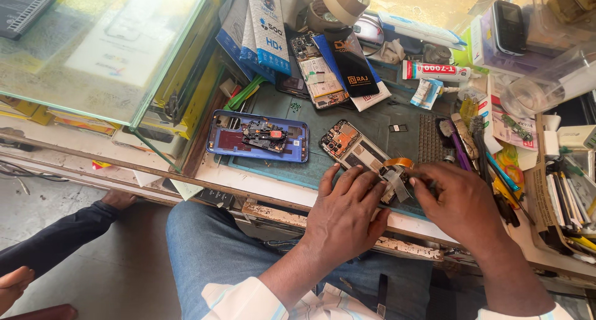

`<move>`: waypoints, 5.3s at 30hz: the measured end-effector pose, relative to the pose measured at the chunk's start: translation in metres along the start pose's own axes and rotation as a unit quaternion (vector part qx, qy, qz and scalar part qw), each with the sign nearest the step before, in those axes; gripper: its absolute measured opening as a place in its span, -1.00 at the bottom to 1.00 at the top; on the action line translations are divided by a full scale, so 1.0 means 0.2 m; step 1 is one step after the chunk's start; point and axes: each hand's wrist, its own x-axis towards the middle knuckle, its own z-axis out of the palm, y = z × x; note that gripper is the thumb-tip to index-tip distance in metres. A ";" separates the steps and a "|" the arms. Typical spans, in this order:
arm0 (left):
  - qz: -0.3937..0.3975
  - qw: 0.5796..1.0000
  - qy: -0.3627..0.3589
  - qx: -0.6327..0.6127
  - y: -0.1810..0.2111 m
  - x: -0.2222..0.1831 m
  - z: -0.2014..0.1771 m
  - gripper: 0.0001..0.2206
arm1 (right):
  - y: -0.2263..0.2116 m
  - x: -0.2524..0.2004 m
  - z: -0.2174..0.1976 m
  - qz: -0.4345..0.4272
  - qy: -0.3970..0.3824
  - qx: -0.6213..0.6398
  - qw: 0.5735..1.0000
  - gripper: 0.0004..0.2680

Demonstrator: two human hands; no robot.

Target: The person disassembles a smartphone, removes the screen assembly, and uses a metal tool to pry and separate the display from the frame. They then apply liquid from a spray bottle to the screen and wipe it with a cloth.

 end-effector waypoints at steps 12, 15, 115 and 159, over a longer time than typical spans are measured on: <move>-0.069 0.993 0.038 -0.088 0.03 -0.04 -0.14 -0.68 | -0.04 0.03 0.05 0.069 -0.021 -0.095 0.993 -0.78; -0.068 0.995 0.045 -0.061 0.04 -0.05 -0.15 -0.65 | -0.04 0.02 0.06 0.128 -0.049 -0.097 0.986 -0.75; -0.246 0.959 -0.123 -0.065 0.20 -0.08 -0.49 0.10 | -0.22 -0.49 0.40 0.124 -0.082 0.616 0.774 -0.73; -0.264 0.748 -0.026 -0.608 0.05 -0.48 -0.27 -0.42 | -0.22 -0.53 0.40 0.181 -0.012 0.498 0.848 -0.80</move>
